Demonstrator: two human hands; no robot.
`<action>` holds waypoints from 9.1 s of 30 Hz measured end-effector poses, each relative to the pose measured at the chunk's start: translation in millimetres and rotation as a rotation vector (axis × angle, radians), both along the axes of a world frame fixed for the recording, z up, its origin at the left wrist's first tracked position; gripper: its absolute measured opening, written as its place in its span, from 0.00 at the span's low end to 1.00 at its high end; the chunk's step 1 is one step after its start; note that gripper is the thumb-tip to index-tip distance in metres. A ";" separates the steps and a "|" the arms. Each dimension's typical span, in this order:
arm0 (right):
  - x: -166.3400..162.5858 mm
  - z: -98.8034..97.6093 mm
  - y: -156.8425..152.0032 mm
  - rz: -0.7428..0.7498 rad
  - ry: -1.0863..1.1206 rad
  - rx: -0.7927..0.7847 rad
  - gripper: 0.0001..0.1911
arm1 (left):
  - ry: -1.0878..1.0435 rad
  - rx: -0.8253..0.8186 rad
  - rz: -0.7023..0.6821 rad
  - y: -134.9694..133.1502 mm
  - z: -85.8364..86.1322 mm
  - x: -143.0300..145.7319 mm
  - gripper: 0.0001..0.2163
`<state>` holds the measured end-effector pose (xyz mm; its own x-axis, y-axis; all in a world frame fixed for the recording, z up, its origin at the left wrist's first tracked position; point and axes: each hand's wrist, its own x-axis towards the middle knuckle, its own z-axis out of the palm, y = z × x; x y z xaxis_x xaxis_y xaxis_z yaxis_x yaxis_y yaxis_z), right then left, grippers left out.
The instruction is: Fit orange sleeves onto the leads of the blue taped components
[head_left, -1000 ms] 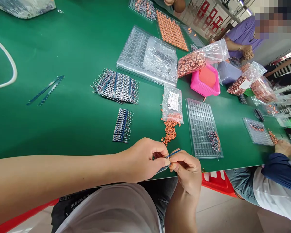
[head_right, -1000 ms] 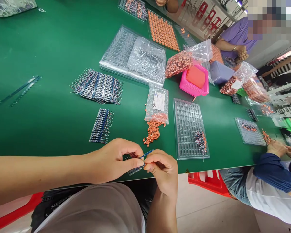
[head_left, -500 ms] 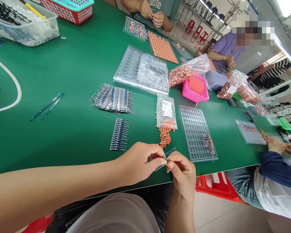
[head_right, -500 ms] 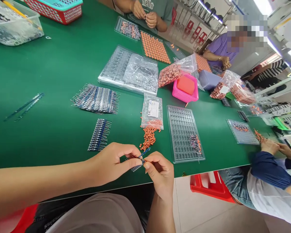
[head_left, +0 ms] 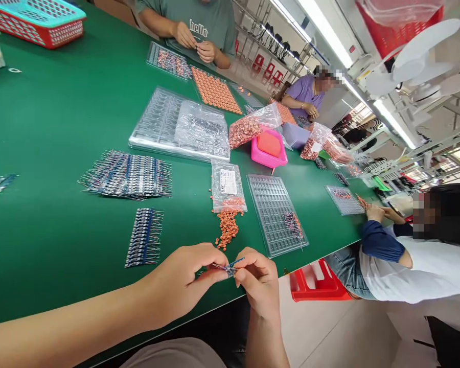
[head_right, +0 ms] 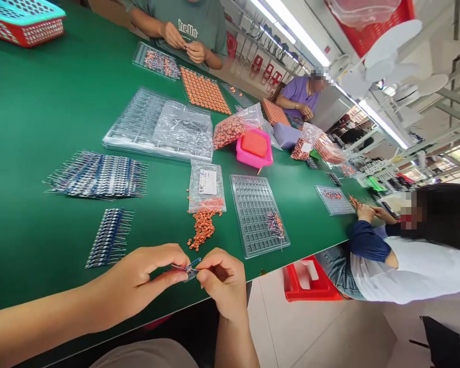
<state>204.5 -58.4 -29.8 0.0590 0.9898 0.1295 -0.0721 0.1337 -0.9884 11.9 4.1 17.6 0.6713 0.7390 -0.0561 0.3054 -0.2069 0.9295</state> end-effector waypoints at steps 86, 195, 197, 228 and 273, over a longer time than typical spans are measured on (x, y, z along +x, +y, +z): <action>-10.3 -2.6 -2.9 -0.386 -0.769 0.386 0.09 | -0.356 -0.557 0.131 1.2 -1.8 2.1 0.05; -4.6 -0.7 -2.1 -0.178 -0.422 0.266 0.12 | -0.126 -0.397 0.155 4.2 -2.4 5.6 0.07; -4.2 -0.8 -2.2 -0.173 -0.418 0.263 0.12 | -0.121 -0.378 0.146 5.2 -2.1 5.8 0.06; 12.6 6.4 5.1 0.085 -0.230 0.041 0.03 | -0.096 -0.463 0.059 6.2 0.6 2.0 0.10; 8.4 12.0 10.6 0.177 -0.180 0.012 0.06 | -0.055 -0.420 0.012 2.0 -3.6 4.5 0.09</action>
<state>213.0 -47.8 -17.8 -0.1398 0.9811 0.1339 0.0815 0.1461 -0.9859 16.4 6.1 14.0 0.6730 0.6677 -0.3182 0.2527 0.1968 0.9473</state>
